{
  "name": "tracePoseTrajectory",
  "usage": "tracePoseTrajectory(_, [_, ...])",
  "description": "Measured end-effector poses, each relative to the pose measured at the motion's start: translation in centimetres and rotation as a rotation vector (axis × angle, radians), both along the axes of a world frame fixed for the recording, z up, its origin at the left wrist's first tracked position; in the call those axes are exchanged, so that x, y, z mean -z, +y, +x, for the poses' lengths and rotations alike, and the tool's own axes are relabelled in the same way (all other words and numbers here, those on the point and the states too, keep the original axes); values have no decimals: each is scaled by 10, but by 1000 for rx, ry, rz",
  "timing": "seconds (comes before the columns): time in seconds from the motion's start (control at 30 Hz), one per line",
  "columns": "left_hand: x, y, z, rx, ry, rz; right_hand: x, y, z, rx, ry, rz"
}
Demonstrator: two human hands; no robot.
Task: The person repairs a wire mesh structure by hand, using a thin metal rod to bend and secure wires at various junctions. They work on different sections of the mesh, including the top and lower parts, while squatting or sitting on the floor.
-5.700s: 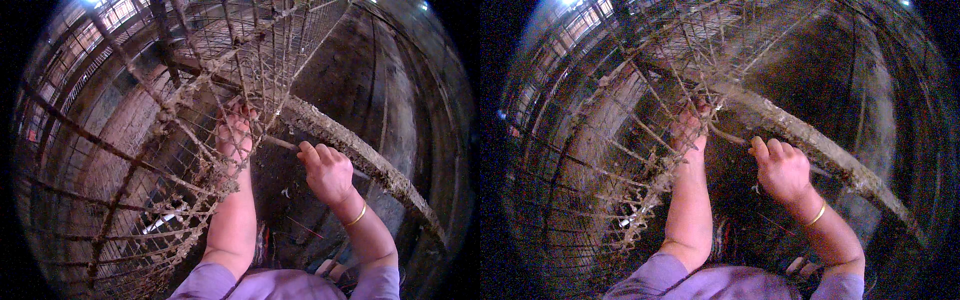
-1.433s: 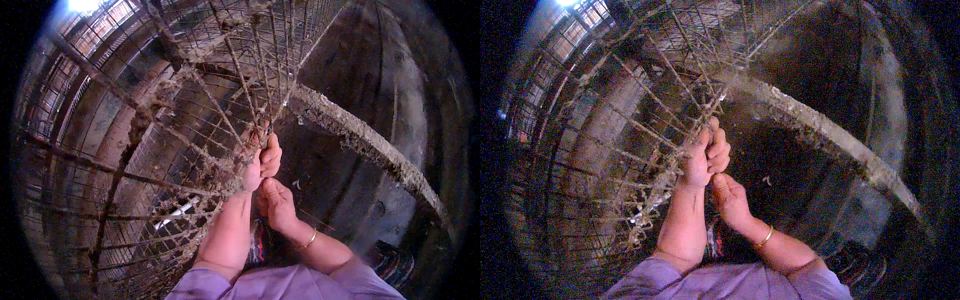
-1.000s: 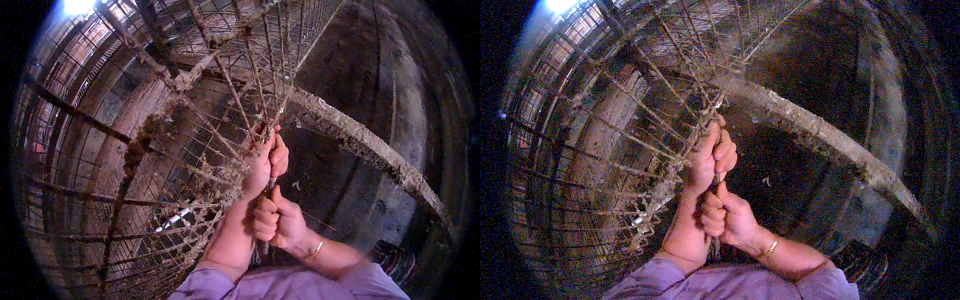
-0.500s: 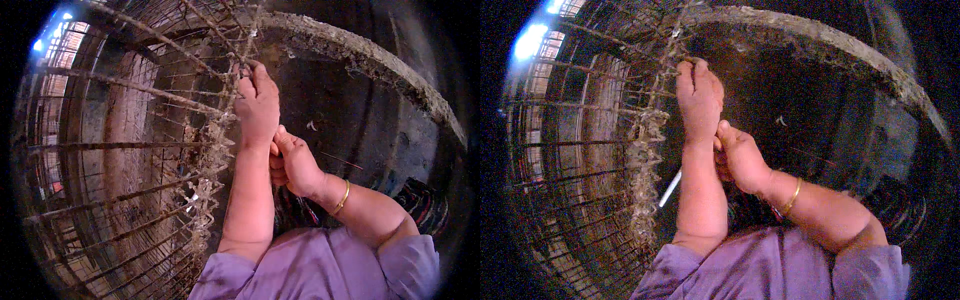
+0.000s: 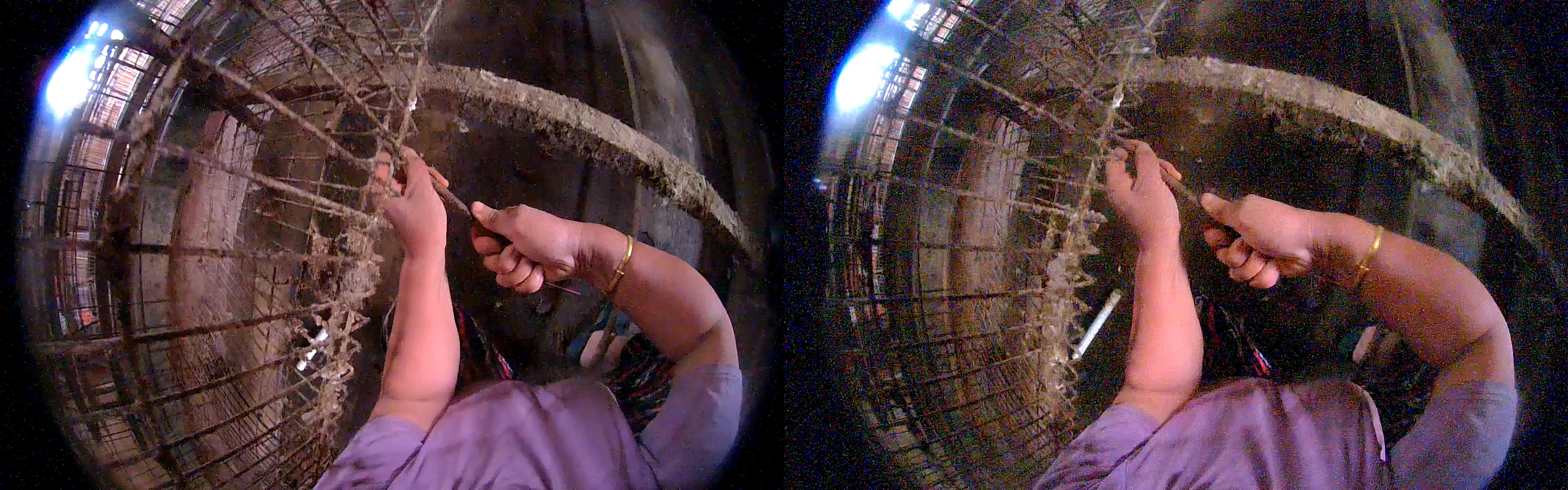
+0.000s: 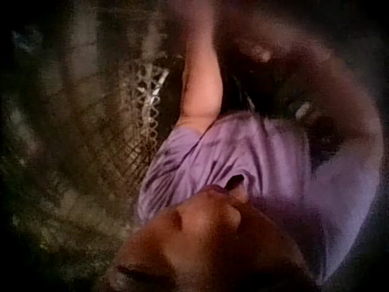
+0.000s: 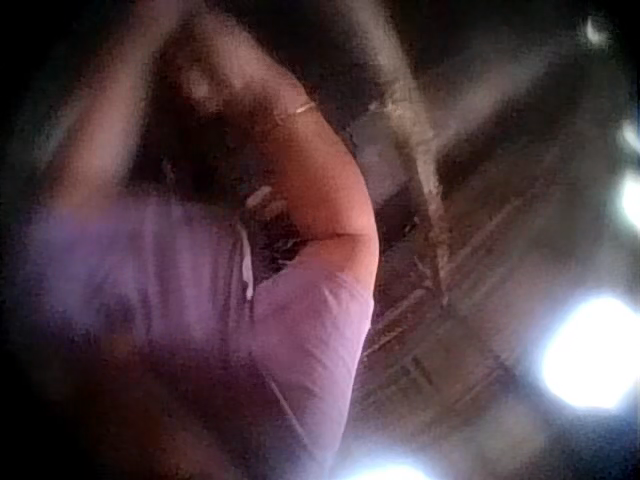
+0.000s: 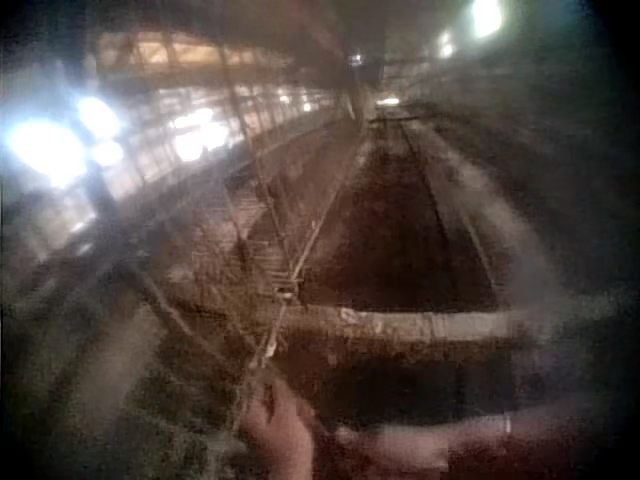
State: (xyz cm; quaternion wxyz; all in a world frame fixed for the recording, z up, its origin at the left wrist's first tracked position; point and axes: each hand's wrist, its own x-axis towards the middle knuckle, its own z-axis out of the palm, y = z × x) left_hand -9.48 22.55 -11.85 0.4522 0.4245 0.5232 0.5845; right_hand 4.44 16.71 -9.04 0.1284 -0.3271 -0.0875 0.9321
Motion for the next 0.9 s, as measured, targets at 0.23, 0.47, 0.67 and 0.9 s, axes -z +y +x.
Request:
tracePoseTrajectory(0.23, [6,20,4,495,-1385,31,-16,-13,-26,-55,-1308,1096])
tracePoseTrajectory(0.47, [-5,14,-12,430,-1289,-115,-4,-2,-24,-119,-1029,1181])
tracePoseTrajectory(0.67, [-5,-3,-11,318,-1089,-20,0,9,5,-249,-598,839])
tracePoseTrajectory(0.9, [4,9,-4,726,-1624,222,13,-23,-7,60,-1450,1667])
